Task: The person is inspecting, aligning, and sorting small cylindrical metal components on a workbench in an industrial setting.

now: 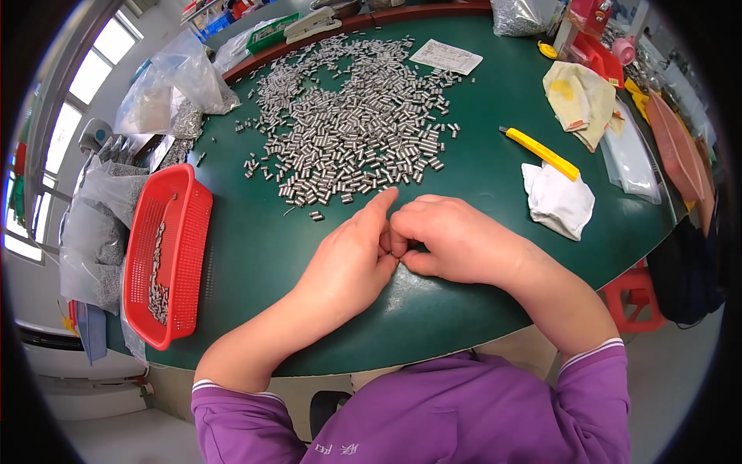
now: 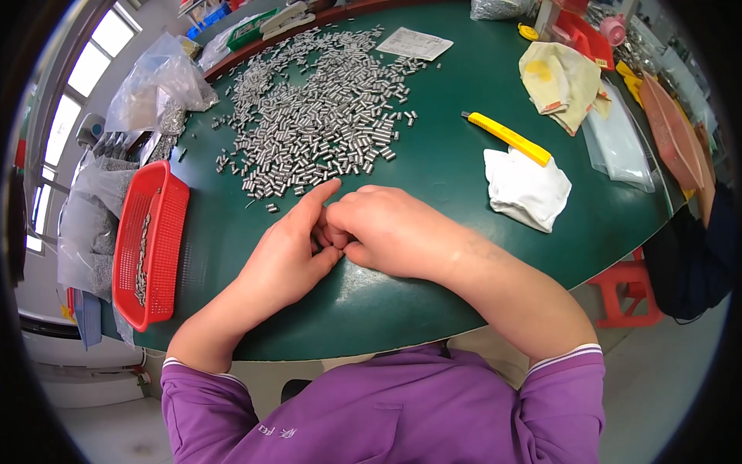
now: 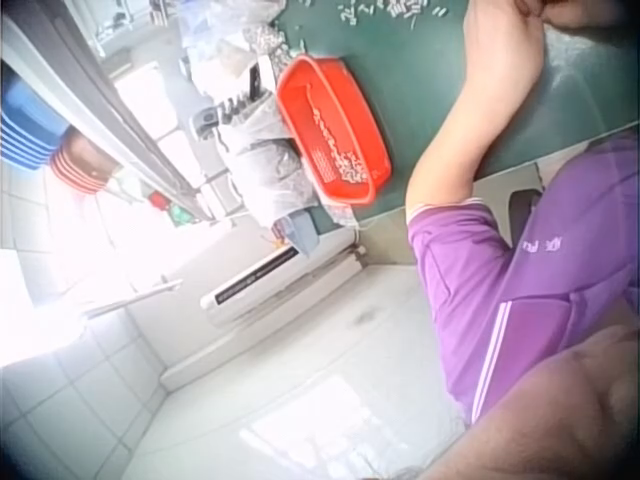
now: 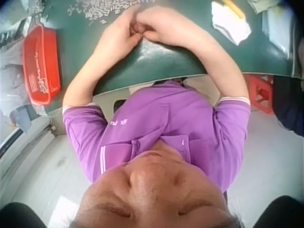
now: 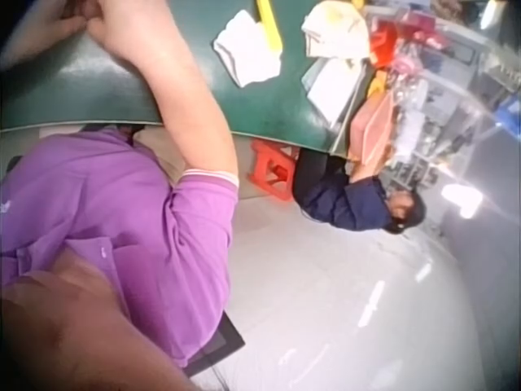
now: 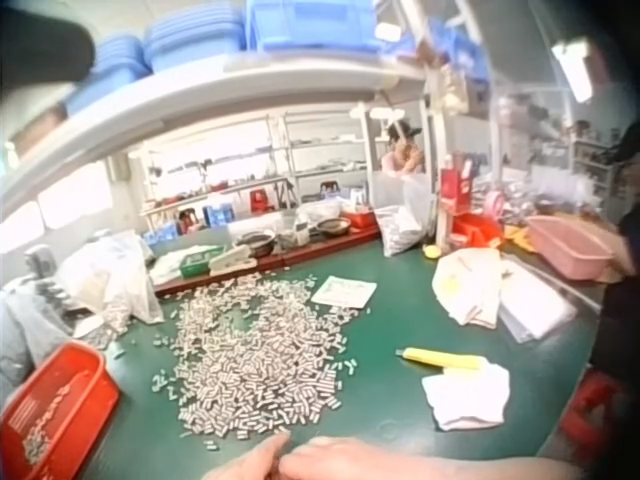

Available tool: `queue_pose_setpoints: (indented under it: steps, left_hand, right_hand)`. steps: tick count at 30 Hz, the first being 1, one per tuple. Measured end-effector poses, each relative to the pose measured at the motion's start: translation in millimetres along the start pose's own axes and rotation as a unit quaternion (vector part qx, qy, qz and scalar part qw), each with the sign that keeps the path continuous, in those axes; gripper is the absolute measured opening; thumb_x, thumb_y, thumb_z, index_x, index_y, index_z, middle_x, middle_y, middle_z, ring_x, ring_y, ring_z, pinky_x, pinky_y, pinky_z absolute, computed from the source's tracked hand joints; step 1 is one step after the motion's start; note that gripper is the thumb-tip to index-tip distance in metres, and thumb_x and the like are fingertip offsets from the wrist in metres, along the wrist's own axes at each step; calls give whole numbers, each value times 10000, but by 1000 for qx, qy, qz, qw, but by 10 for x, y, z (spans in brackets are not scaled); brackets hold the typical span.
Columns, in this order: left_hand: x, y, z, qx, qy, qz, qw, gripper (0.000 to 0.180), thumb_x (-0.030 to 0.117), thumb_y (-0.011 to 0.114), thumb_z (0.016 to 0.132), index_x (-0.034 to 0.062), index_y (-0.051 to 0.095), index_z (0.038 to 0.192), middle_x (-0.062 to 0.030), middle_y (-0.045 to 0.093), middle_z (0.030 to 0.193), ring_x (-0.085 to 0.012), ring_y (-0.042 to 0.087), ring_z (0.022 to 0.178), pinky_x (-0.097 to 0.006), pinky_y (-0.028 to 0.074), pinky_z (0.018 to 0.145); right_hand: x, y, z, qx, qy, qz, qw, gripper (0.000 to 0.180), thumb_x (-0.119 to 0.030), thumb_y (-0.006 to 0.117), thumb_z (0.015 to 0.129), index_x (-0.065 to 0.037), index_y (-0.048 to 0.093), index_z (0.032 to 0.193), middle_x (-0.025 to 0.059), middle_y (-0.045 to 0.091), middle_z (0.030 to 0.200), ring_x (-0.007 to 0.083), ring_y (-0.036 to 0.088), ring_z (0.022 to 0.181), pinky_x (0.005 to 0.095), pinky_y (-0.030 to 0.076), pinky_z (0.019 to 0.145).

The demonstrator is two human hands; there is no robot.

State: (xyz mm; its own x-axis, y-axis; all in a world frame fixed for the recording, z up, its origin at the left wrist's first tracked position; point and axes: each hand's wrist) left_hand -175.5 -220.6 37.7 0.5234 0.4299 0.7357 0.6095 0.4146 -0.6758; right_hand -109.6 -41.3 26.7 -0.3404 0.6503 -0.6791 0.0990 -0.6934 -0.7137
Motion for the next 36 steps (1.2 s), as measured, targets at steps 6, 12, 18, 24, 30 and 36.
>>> queue_pose_setpoints:
  steps: [6,12,18,24,30,36]
  left_hand:
    - [80,-34,5,-11,-16,11,1000,674,-1,634,787,-16,356,1402,-167,624,1001,-318,627,929,-411,504,818]
    - [20,43,-18,24,19,54,998,704,-11,666,786,37,356,1417,-104,621,904,-236,623,796,-338,512,718]
    - [-23,89,-5,36,65,74,994,524,-7,676,780,18,439,1247,-78,610,853,-220,616,741,-345,519,687]
    - [-24,51,-22,48,143,109,983,116,-5,675,783,35,660,891,-111,596,869,-272,623,764,-351,518,678]
    - [79,192,78,49,216,114,968,227,-33,670,771,74,695,969,-97,591,881,-269,614,787,-357,520,704]
    - [629,739,509,33,324,166,931,436,-24,584,774,97,635,1190,-128,552,908,-304,574,866,-402,487,767]
  right_hand:
    - [-19,-27,5,17,17,33,999,163,-13,631,720,-77,594,865,81,631,883,300,604,877,413,495,778]
    - [17,-70,-26,32,-32,-10,999,155,-15,594,738,-80,595,879,80,631,879,297,613,874,407,499,766]
    - [-33,-363,-113,180,15,-112,977,227,-10,629,782,-65,603,1001,82,640,866,241,648,799,337,524,712]
    - [-29,-817,-884,230,247,-221,915,268,33,620,787,-57,560,1033,79,633,790,204,654,729,307,534,697]
    - [210,-718,-1184,182,188,-271,926,218,-16,610,776,-104,589,974,36,650,792,241,648,787,368,505,702]
    - [236,-787,-1255,243,241,-143,929,277,-30,598,814,-91,582,1084,63,665,843,232,669,824,337,521,755]
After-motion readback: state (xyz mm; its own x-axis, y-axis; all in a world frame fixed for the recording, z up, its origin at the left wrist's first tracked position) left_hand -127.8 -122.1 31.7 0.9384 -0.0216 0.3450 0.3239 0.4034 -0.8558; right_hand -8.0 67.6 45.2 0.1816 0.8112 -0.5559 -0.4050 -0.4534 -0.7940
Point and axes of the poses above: each hand's wrist, its own z-axis towards the middle knuckle, its own y-axis out of the palm, x = y × z
